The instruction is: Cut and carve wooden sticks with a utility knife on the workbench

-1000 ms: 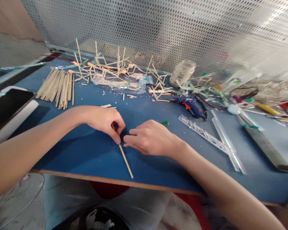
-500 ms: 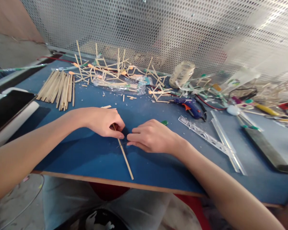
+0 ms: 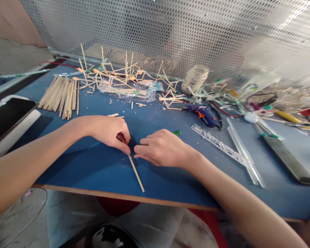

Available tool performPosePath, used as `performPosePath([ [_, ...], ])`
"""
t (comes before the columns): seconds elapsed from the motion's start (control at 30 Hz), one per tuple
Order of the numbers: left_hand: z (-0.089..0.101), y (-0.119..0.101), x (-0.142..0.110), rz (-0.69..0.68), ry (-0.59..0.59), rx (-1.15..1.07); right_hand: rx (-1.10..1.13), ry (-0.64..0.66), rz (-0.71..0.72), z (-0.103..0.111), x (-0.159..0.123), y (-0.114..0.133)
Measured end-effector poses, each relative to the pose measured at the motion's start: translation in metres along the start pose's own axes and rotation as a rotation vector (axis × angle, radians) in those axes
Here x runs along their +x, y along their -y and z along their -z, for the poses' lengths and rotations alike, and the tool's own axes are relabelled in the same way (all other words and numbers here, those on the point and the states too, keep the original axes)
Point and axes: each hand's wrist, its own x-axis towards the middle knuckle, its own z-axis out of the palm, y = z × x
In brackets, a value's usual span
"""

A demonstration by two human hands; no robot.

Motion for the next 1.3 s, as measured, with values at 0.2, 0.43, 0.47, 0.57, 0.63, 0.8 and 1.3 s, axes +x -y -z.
performPosePath([
  [0.2, 0.001, -0.003, -0.002, 0.003, 0.011, 0.042, 0.058, 0.026, 0.015, -0.001, -0.004, -0.009],
  [0.43, -0.001, -0.007, -0.003, -0.013, -0.052, 0.147, 0.083, 0.049, 0.017, -0.003, -0.002, -0.009],
  [0.47, -0.001, -0.007, -0.004, -0.017, -0.072, 0.166, 0.087, 0.053, 0.017, -0.004, -0.002, -0.009],
  [0.57, 0.001, -0.005, -0.006, -0.029, -0.129, 0.194, 0.098, 0.057, 0.011, -0.004, -0.003, -0.01],
  [0.63, 0.002, -0.002, -0.007, -0.031, -0.156, 0.174, 0.106, 0.059, 0.005, -0.005, -0.004, -0.011],
  [0.8, 0.005, 0.01, -0.005, -0.125, -0.165, 0.054, 0.121, 0.055, -0.005, -0.005, -0.006, -0.012],
  [1.3, -0.004, 0.023, 0.01, -0.149, -0.121, -0.018, 0.106, 0.065, -0.004, -0.005, -0.008, -0.014],
])
